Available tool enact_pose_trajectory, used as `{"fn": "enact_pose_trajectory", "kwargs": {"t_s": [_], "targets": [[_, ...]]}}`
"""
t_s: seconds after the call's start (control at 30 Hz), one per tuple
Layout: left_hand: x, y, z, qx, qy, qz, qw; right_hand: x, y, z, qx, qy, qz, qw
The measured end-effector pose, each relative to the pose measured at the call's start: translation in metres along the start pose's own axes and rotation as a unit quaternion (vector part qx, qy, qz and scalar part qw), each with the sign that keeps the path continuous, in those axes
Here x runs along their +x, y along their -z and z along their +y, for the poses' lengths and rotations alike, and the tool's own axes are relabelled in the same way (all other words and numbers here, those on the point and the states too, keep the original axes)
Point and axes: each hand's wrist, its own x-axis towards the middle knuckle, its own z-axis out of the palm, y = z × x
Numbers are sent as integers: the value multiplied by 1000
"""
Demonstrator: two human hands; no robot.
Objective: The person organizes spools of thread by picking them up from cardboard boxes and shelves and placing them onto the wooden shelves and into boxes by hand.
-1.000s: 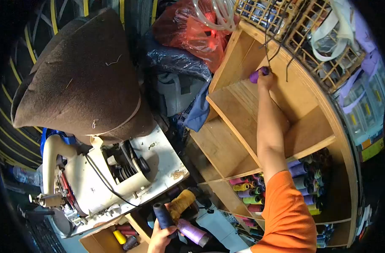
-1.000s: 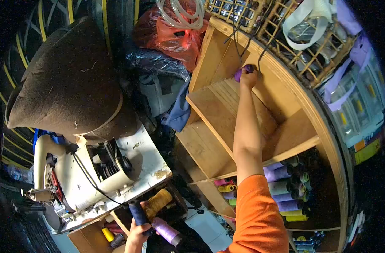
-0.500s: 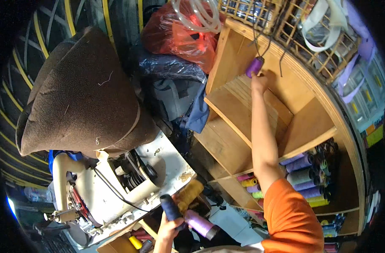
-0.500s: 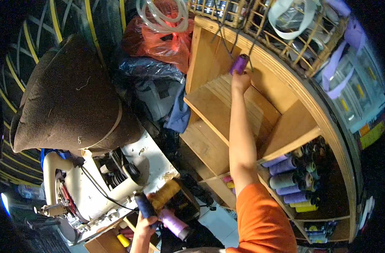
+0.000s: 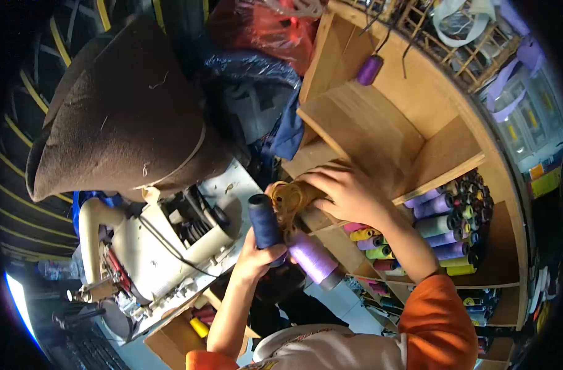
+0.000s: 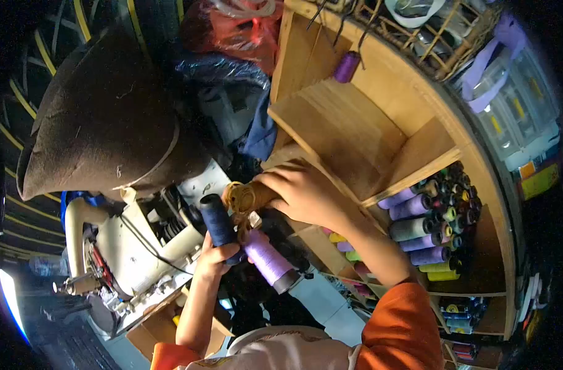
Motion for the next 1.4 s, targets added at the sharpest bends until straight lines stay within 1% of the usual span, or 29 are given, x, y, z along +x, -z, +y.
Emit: {"fn": "enact_pose_trajectory", "kwargs": {"t_s": [0.07, 0.1, 0.13, 0.17, 0.23, 0.27, 0.3, 0.37, 0.4, 0.43, 0.5, 0.53, 0.57, 0.63, 0.67, 0.7, 0.77, 0.8, 0.83, 0.87, 0.93, 1.0, 1.1, 1.13, 1.17, 1.23, 1.3, 1.37, 1.4], "targets": [[-2, 5, -4, -22, -16, 33, 999, -5, -7, 22, 110, -32, 53, 992], [2, 7, -4, -37, -17, 46, 998, -11, -14, 27, 205, -123, 83, 967], [7, 0, -4, -74, -37, 49, 995, -14, -22, 24, 240, -134, 72, 959], [25, 2, -9, -64, -6, 70, 995, -8, -31, 19, 276, -145, 57, 949], [51, 21, -29, -53, 74, 144, 985, -5, -90, 40, 292, -220, 26, 931], [57, 33, -27, -5, 96, 141, 985, -5, -99, 34, 462, -274, 34, 843], [64, 45, -26, 43, 119, 125, 984, -4, -107, 29, 606, -330, 63, 721], [56, 39, -8, 49, 60, 23, 997, -5, -148, 31, 650, -338, 128, 669], [47, 43, -1, 28, 70, 83, 994, -11, -157, 34, 607, -337, 72, 716], [41, 45, 5, 24, 54, 115, 992, 0, -163, 24, 796, -242, 67, 550], [37, 56, 6, 16, 36, 139, 989, 10, -172, 19, 835, -249, 81, 484], [35, 61, 8, 39, 21, 133, 990, 13, -189, 26, 827, -237, 52, 507], [36, 69, 4, 59, 42, 153, 986, 13, -200, 34, 726, -293, 24, 622], [43, 100, -1, 88, 58, 155, 982, 17, -230, 33, 715, -261, 84, 643], [46, 113, -4, 78, 73, 148, 983, 18, -240, 43, 735, -294, 64, 608], [53, 115, -3, 143, 93, 208, 963, 24, -246, 40, 682, -261, 94, 677], [55, 115, -11, 108, 71, 211, 969, 21, -247, 40, 721, -295, 147, 609], [56, 117, -11, 74, 85, 186, 976, 19, -238, 36, 726, -314, 145, 595], [56, 119, -10, 60, 87, 166, 980, 18, -238, 42, 738, -300, 121, 593], [55, 119, -10, 64, 76, 179, 979, 16, -242, 46, 705, -270, 108, 647], [51, 115, -5, 38, 52, 201, 977, 6, -269, 51, 733, -308, 156, 587], [47, 114, 4, -16, 55, 180, 982, 10, -274, 49, 540, -285, 54, 790], [39, 124, 10, -41, 66, 172, 982, 22, -256, 15, 489, -307, -19, 816], [39, 131, 6, -47, 64, 186, 979, 20, -264, 17, 640, -333, 3, 692], [39, 137, 0, -53, 66, 195, 977, 19, -269, 22, 686, -335, 24, 646], [32, 142, 4, -57, 66, 176, 981, 23, -282, 30, 701, -327, 52, 632], [15, 129, 20, -36, 73, 205, 975, 28, -289, 31, 706, -335, 96, 616], [-6, 103, 42, 10, 65, 232, 971, 31, -270, 23, 715, -350, 165, 583], [-13, 109, 38, -21, 27, 207, 978, 33, -256, 16, 716, -352, 202, 568]]}}
